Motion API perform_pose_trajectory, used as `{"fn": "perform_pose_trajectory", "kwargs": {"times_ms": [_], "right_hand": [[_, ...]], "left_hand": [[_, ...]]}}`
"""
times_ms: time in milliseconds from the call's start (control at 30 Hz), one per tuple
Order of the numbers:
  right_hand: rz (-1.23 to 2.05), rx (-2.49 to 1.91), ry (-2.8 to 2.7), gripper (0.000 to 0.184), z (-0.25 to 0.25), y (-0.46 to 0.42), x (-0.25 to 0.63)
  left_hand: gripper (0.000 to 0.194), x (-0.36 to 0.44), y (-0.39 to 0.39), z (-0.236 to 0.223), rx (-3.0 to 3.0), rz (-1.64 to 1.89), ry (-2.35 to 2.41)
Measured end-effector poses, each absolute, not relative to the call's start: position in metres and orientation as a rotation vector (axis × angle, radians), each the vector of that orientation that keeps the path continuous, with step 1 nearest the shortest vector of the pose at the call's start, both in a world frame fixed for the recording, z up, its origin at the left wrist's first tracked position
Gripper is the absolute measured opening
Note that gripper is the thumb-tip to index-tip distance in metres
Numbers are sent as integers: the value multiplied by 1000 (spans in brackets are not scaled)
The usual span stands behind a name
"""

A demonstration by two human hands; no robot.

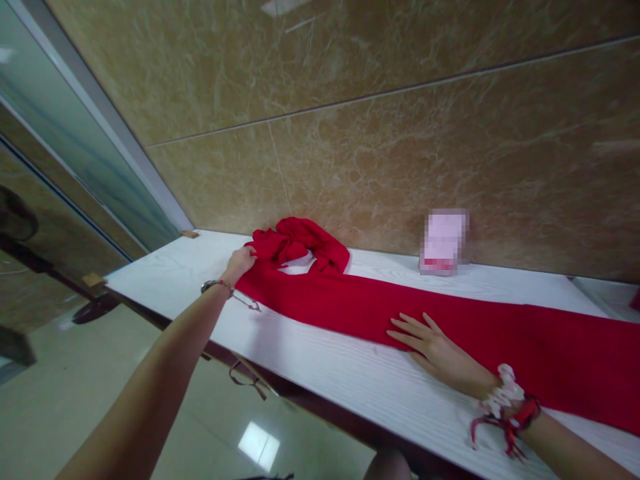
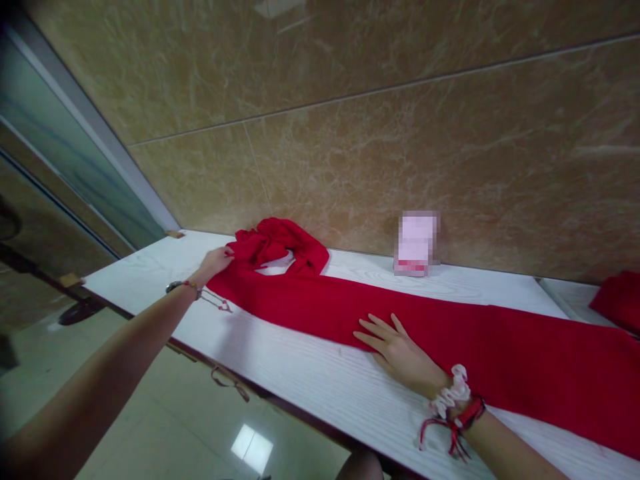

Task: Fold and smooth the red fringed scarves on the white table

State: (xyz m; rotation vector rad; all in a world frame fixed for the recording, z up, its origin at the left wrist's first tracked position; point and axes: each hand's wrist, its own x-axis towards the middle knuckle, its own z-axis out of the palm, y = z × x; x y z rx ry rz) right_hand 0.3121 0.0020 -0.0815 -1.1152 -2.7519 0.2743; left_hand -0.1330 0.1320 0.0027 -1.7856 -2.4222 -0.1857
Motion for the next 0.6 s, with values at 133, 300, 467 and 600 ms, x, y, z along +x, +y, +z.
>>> {"fn": "perform_pose_trajectory", "kwargs": {"times_ms": [133, 300, 467, 600], "right_hand": [[238, -1074, -2780, 44, -81, 2, 311], [148, -1072, -2806, 46, -81, 0, 310], [120, -1081, -2800, 46, -77, -3, 309], [102, -987, -2774, 40, -76, -4, 310]], "left_hand": [[36, -144, 125, 18, -1520, -274, -2537], [42, -121, 110, -3, -1544, -361, -2458], [38, -61, 86, -26, -2190, -584, -1629], [36, -5, 51, -46, -2859, -399, -937]]}}
